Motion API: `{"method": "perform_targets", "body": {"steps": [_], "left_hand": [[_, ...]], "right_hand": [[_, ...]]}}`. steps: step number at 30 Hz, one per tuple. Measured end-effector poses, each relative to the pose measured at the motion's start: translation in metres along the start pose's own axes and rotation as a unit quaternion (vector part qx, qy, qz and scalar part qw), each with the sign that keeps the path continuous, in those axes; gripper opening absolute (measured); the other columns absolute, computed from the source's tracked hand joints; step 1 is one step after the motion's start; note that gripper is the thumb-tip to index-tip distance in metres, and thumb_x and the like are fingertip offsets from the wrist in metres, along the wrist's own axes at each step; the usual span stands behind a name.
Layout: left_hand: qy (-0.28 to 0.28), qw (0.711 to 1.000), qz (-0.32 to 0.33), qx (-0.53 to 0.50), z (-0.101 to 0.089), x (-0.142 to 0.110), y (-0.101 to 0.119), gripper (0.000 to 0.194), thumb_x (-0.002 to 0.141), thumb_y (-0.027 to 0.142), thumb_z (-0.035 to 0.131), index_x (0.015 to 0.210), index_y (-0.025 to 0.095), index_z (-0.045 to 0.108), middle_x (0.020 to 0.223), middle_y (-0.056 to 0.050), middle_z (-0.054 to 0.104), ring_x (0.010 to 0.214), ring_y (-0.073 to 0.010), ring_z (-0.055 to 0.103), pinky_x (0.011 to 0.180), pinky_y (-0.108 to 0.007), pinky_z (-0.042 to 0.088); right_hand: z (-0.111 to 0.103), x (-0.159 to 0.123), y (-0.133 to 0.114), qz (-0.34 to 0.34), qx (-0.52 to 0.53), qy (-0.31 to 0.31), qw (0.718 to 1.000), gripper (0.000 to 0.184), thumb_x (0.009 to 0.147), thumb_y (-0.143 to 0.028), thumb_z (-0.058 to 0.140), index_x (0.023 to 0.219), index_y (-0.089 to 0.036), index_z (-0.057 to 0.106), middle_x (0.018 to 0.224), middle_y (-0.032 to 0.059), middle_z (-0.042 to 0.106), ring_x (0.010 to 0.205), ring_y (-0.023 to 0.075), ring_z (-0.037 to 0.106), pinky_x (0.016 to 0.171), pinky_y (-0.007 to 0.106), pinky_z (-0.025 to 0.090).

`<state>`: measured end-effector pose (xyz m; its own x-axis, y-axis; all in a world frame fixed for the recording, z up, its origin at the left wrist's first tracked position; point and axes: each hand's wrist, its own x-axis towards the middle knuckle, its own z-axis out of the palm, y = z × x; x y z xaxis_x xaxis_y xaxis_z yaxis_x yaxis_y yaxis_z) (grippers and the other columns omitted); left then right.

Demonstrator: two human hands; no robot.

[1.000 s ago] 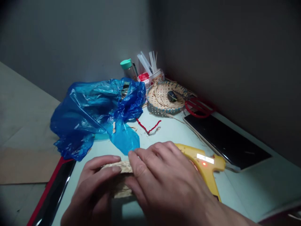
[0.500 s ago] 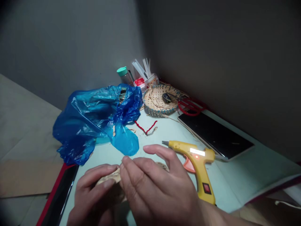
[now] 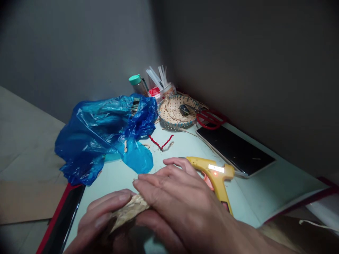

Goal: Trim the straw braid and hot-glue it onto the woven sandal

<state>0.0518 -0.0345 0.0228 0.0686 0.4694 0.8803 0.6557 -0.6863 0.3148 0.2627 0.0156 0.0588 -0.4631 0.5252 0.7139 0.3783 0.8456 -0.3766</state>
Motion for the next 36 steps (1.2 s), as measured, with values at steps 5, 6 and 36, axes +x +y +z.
{"method": "perform_targets", "body": {"steps": [5, 6, 36], "left_hand": [[0.035, 0.999, 0.013, -0.017, 0.018, 0.0, 0.006, 0.031, 0.09, 0.009, 0.066, 0.118, 0.023, 0.064, 0.108, -0.002, 0.078, 0.091, -0.0188, 0.076, 0.067, -0.03, 0.065], [0.026, 1.0, 0.0, -0.018, 0.02, 0.002, 0.007, 0.031, 0.088, 0.007, 0.067, 0.116, 0.021, 0.065, 0.107, -0.003, 0.078, 0.092, -0.0192, 0.077, 0.068, -0.03, 0.064], [-0.104, 0.987, -0.024, 0.123, 0.005, 0.007, -0.003, 0.028, 0.079, 0.007, 0.07, 0.098, 0.027, 0.072, 0.097, -0.004, 0.07, 0.087, -0.0198, 0.071, 0.066, -0.028, 0.062]], "right_hand": [[0.005, 0.003, 0.0, 0.027, 0.085, -0.049, 0.995, 0.032, 0.11, -0.022, 0.044, 0.086, -0.022, 0.065, 0.09, -0.0024, 0.077, 0.088, 0.0098, 0.072, 0.104, 0.025, 0.05], [0.009, 0.0, 0.0, 0.033, 0.081, -0.04, 0.995, 0.029, 0.11, -0.022, 0.045, 0.09, -0.021, 0.066, 0.093, -0.0025, 0.078, 0.089, 0.0098, 0.072, 0.106, 0.026, 0.049], [0.037, -0.023, -0.004, 0.02, -0.132, 0.098, 0.986, 0.032, 0.108, -0.013, 0.039, 0.103, -0.016, 0.071, 0.089, -0.002, 0.078, 0.074, 0.0149, 0.059, 0.09, 0.043, 0.042]]}}
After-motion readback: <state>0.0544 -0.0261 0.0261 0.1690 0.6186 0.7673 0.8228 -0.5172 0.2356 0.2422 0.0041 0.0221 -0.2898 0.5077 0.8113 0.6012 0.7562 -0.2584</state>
